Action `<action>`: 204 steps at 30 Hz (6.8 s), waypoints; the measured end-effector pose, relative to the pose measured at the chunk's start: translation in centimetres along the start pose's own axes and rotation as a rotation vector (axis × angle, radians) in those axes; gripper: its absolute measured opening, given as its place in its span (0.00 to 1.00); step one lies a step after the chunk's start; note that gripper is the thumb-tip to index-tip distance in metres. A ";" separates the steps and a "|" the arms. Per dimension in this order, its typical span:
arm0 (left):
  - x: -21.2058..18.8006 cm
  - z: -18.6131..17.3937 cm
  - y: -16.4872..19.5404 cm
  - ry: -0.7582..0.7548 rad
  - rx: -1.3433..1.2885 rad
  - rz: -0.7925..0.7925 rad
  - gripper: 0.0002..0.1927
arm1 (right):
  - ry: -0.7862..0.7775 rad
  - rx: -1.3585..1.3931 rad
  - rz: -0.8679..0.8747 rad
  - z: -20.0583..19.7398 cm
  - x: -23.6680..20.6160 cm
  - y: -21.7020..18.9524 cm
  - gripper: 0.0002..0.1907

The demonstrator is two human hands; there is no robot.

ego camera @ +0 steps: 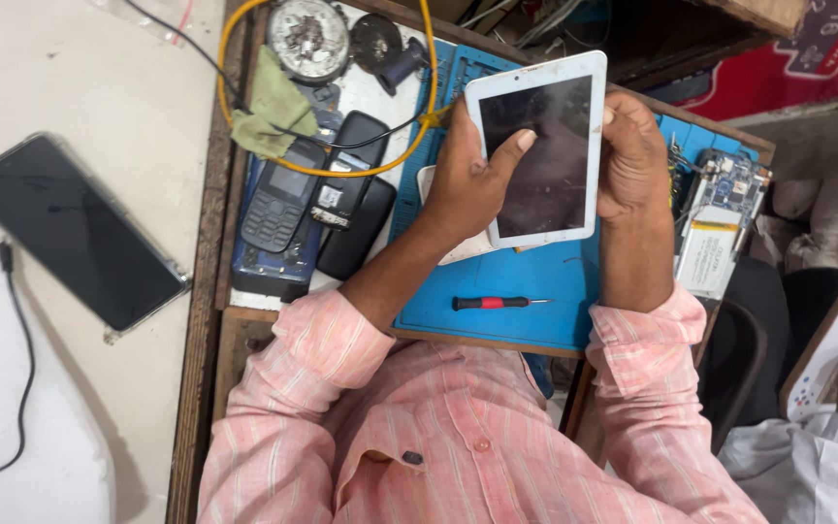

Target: The person repairs a white tablet by connecting wires to the battery and motherboard, then uses a hot air gun to heat the internal components. They reassemble the tablet and test the screen by pressing the power button.

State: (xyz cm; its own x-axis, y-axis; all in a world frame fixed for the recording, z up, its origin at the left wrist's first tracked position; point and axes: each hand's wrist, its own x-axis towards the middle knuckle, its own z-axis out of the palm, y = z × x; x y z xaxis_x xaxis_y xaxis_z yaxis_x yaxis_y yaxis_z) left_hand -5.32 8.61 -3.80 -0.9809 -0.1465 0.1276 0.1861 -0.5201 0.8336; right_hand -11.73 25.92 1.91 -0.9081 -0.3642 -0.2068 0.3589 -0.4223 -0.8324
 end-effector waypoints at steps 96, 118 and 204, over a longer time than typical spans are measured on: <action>2.8 -9.6 -0.9 -0.025 0.360 -0.504 0.34 | -0.115 0.007 -0.065 0.6 1.4 3.4 0.10; -0.2 -2.2 3.1 -0.050 0.057 -0.125 0.26 | -0.081 -0.051 -0.102 0.1 1.5 3.6 0.07; 0.3 -3.2 4.5 -0.235 -0.678 -0.279 0.40 | 0.133 -1.460 -0.437 5.5 -11.3 4.7 0.40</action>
State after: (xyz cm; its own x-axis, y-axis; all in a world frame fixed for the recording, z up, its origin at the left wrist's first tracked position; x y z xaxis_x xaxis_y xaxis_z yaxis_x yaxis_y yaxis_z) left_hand -4.61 3.52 -1.72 -0.9685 0.2093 0.1351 -0.1512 -0.9248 0.3491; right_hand 1.40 23.47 3.15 -0.9236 -0.3242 0.2045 -0.3809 0.7160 -0.5850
